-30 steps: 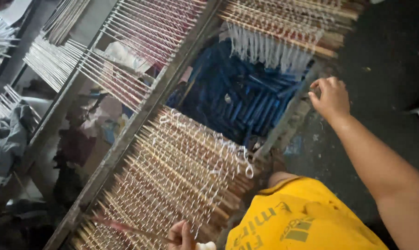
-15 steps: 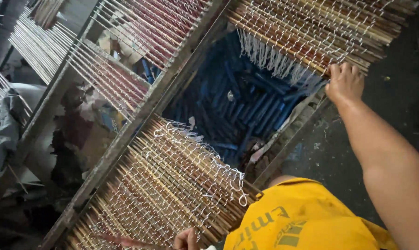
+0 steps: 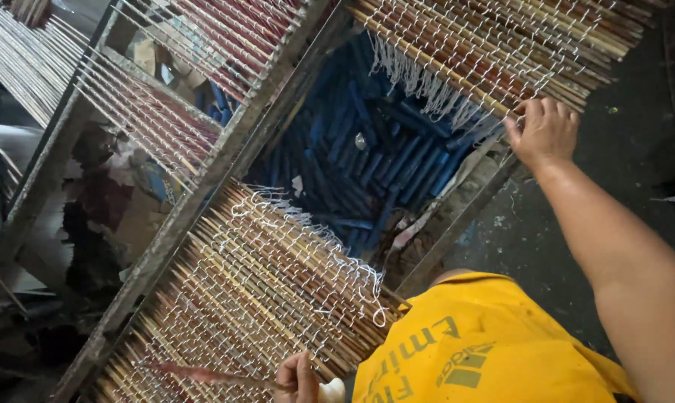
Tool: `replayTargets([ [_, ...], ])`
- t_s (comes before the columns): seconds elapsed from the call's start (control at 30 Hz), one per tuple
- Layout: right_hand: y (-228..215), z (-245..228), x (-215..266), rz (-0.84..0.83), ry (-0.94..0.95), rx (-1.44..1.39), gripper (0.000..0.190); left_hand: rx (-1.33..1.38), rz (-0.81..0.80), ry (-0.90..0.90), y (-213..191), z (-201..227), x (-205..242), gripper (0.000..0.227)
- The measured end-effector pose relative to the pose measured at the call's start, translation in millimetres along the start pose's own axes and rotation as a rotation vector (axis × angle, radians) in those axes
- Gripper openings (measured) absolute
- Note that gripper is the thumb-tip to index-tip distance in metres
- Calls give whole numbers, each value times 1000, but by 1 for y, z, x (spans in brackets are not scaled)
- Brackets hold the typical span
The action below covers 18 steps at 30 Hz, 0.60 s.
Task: The person repeatedly takes bundles of white incense sticks from a drying rack, dips them into a large barrel of dark liquid, and returns them to the rack. The process is repeated several times throughout the clip.
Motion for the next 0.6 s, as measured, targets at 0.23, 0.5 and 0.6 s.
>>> replayTargets([
  [0.23, 9, 19, -13, -38, 15, 152, 21, 81, -30, -53, 19, 21, -1, 25],
  [0.5, 22, 7, -15, -344, 59, -155, 23, 4, -70, 172, 20, 16, -3, 19],
  [0.6, 15, -5, -12, -298, -35, -4, 21, 4, 32, 13, 19, 15, 4, 19],
])
Point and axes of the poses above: each hand's wrist, its own x-axis away from the middle knuckle, its own y-axis out of the palm, z = x × y, the point moved 10 cm from there along -x, towards the middle knuckle, and after that the axes turned 2 degrees about -z, right-handed, at the moved point
